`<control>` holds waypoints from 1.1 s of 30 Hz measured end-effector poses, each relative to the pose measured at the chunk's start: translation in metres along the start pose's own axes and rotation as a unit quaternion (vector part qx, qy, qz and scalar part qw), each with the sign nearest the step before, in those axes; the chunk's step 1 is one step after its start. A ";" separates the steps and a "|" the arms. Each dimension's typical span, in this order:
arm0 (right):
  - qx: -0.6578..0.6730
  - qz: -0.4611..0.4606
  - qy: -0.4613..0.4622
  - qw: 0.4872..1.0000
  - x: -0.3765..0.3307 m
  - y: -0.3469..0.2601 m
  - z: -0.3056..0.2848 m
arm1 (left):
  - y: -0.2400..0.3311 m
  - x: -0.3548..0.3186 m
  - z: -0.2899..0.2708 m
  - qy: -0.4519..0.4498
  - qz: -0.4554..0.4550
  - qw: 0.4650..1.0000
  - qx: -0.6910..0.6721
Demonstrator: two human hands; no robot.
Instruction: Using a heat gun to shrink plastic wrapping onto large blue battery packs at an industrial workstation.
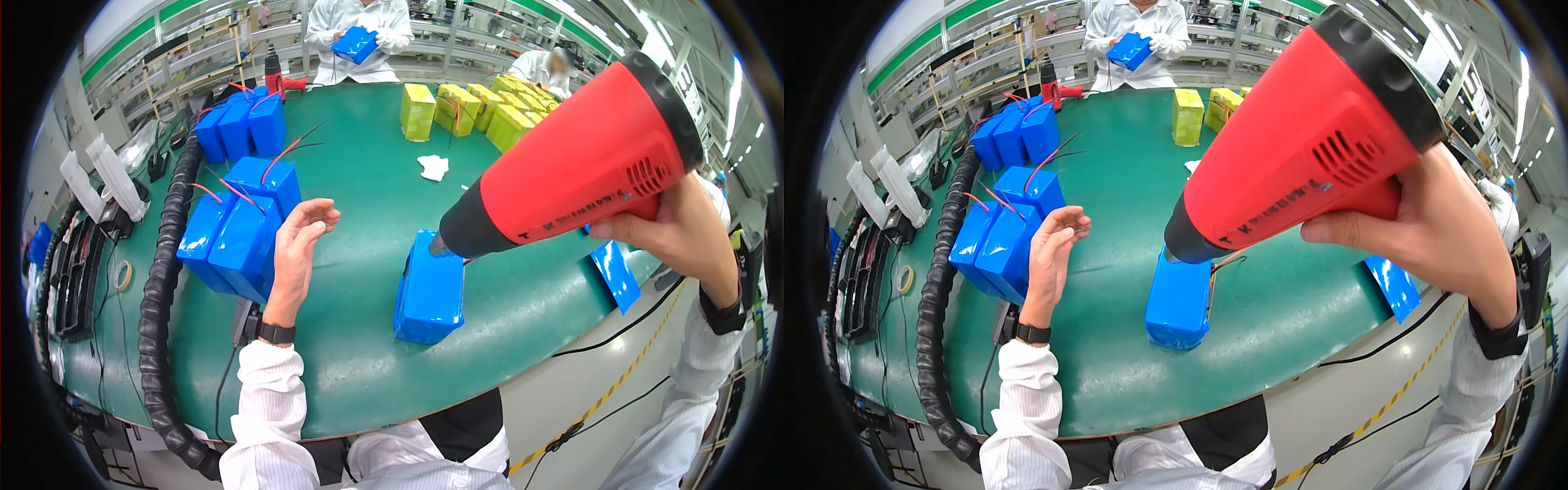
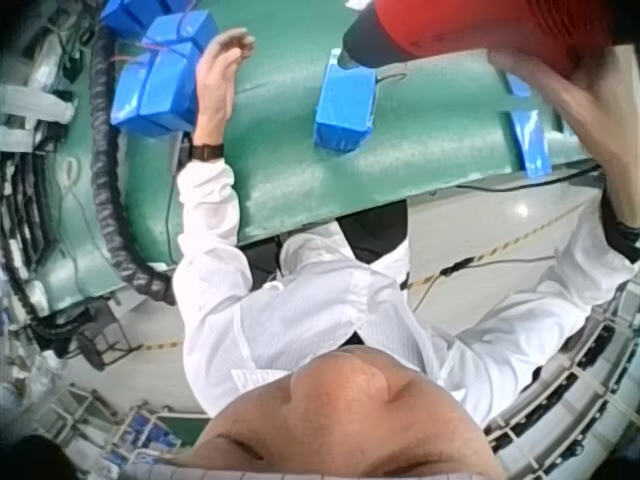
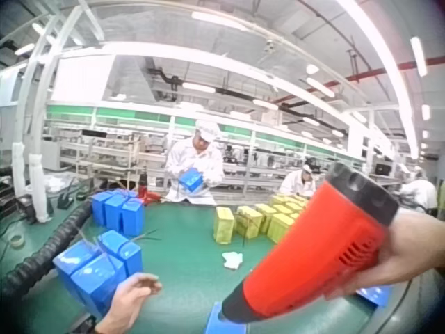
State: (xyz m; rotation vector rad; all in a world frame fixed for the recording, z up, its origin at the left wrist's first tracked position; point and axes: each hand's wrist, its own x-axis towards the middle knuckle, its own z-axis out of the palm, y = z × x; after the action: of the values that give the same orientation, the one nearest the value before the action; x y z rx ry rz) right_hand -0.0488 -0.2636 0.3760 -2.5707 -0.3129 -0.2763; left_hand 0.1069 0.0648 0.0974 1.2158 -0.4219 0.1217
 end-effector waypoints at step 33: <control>0.283 0.249 0.232 0.896 -0.260 0.168 0.092 | -0.009 0.002 0.097 -0.202 -0.177 0.958 0.097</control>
State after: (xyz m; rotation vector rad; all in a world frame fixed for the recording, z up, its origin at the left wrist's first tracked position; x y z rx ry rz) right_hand -0.2379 -0.3976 0.1512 -1.8457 0.3918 -0.5034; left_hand 0.0877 -0.0284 0.1173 1.4957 -0.5478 -0.4084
